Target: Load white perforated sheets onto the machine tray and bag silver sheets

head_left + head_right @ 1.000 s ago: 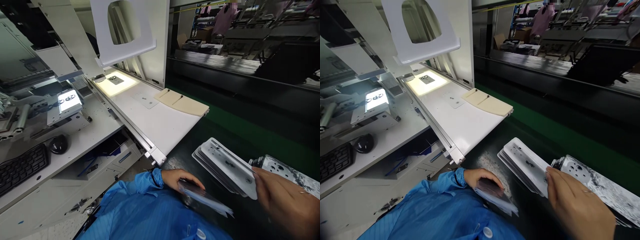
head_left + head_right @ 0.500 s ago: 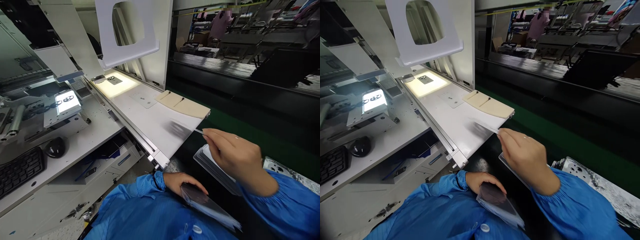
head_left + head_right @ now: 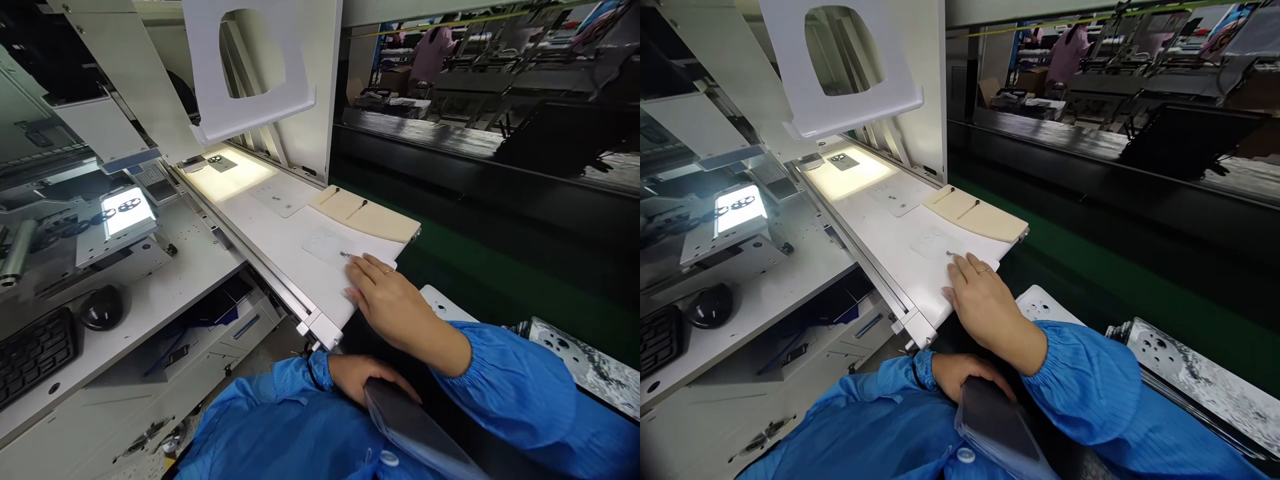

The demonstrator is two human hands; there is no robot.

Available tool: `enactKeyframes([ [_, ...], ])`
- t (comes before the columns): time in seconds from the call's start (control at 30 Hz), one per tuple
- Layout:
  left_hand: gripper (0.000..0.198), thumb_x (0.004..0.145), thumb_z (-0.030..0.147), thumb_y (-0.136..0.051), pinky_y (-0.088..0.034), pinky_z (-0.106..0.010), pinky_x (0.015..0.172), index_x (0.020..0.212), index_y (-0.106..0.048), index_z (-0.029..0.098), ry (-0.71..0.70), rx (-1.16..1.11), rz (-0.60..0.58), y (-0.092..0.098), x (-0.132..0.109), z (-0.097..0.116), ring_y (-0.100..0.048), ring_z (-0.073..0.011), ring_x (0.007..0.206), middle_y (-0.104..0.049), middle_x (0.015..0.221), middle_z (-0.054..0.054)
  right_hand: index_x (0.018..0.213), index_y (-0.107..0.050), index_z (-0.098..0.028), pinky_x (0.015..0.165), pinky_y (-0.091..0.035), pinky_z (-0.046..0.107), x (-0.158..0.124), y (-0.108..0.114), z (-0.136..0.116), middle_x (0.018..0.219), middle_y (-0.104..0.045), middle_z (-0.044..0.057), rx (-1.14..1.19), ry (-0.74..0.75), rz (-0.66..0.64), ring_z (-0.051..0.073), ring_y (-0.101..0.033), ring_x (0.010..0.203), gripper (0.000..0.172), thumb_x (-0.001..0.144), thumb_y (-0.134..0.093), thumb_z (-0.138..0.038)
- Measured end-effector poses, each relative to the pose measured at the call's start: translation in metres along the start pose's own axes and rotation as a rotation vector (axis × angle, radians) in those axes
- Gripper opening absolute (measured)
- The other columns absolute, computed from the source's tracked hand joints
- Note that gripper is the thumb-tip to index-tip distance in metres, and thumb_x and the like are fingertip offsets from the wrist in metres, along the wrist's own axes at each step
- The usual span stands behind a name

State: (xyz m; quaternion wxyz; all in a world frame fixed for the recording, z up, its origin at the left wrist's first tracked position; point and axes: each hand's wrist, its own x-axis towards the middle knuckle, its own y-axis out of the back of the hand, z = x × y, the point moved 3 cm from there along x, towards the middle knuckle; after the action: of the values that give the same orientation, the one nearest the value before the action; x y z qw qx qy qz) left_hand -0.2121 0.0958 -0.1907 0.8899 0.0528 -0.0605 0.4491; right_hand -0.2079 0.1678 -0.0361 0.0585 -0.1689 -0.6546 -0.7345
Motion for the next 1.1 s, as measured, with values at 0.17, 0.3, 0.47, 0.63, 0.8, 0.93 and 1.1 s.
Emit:
enactKeyframes([
  [0.17, 0.078, 0.062, 0.056, -0.073, -0.036, -0.032, 0.112, 0.121, -0.060, 0.006, 0.016, 0.010, -0.005, 0.001, 0.000, -0.002, -0.054, -0.0288, 0.126, -0.061, 0.127, -0.014, 0.136, -0.051, -0.009, 0.106, -0.038, 0.058, 0.008, 0.000, -0.004, 0.145, -0.043, 0.020, 0.110, -0.018, -0.130, 0.039, -0.036, 0.135, 0.059, 0.095, -0.045, -0.050],
  [0.3, 0.078, 0.060, 0.059, -0.074, -0.033, -0.033, 0.113, 0.119, -0.061, 0.009, 0.016, 0.005, -0.014, 0.001, 0.001, 0.002, -0.052, -0.0294, 0.127, -0.061, 0.127, -0.013, 0.139, -0.048, -0.008, 0.107, -0.035, 0.061, 0.007, -0.002, -0.010, 0.148, -0.038, 0.020, 0.112, -0.006, -0.209, 0.040, -0.033, 0.136, 0.069, 0.092, -0.043, -0.059],
  [0.47, 0.085, 0.060, 0.061, -0.074, -0.033, -0.033, 0.114, 0.122, -0.060, 0.005, 0.022, 0.012, -0.022, 0.002, 0.000, 0.004, -0.052, -0.0302, 0.128, -0.060, 0.128, -0.016, 0.140, -0.046, -0.007, 0.110, -0.031, 0.060, 0.014, -0.006, -0.007, 0.150, -0.034, 0.020, 0.121, -0.075, -0.283, 0.040, -0.029, 0.139, 0.074, 0.091, -0.042, -0.062],
  [0.63, 0.089, 0.053, 0.062, -0.078, -0.036, -0.030, 0.112, 0.123, -0.061, 0.010, 0.035, -0.050, -0.016, 0.001, 0.000, -0.006, -0.053, -0.0297, 0.127, -0.061, 0.128, -0.013, 0.140, -0.045, -0.008, 0.110, -0.031, 0.060, 0.027, -0.008, -0.001, 0.149, -0.034, 0.021, 0.141, -0.106, -0.257, 0.039, -0.030, 0.138, 0.074, 0.091, -0.040, -0.064],
  [0.8, 0.091, 0.052, 0.060, -0.080, -0.037, -0.031, 0.111, 0.125, -0.059, 0.010, 0.034, -0.057, -0.031, 0.001, 0.000, -0.011, -0.053, -0.0301, 0.127, -0.061, 0.129, -0.013, 0.142, -0.042, -0.007, 0.112, -0.027, 0.059, 0.032, -0.008, 0.000, 0.151, -0.031, 0.020, 0.138, -0.140, -0.311, 0.039, -0.027, 0.140, 0.076, 0.091, -0.040, -0.064],
  [0.93, 0.089, 0.052, 0.061, -0.079, -0.037, -0.031, 0.111, 0.124, -0.059, 0.012, 0.043, -0.063, -0.033, 0.000, 0.000, -0.009, -0.053, -0.0302, 0.127, -0.061, 0.129, -0.012, 0.142, -0.043, -0.008, 0.112, -0.028, 0.058, 0.033, -0.007, 0.000, 0.151, -0.032, 0.020, 0.138, -0.138, -0.297, 0.038, -0.028, 0.139, 0.075, 0.092, -0.039, -0.063],
  [1.1, 0.089, 0.052, 0.061, -0.079, -0.038, -0.032, 0.110, 0.124, -0.060, 0.012, 0.043, -0.066, -0.024, 0.000, 0.001, -0.007, -0.054, -0.0307, 0.126, -0.062, 0.128, -0.013, 0.142, -0.043, -0.007, 0.112, -0.027, 0.058, 0.034, -0.005, 0.000, 0.151, -0.032, 0.020, 0.128, -0.150, -0.310, 0.038, -0.028, 0.140, 0.074, 0.092, -0.039, -0.062],
])
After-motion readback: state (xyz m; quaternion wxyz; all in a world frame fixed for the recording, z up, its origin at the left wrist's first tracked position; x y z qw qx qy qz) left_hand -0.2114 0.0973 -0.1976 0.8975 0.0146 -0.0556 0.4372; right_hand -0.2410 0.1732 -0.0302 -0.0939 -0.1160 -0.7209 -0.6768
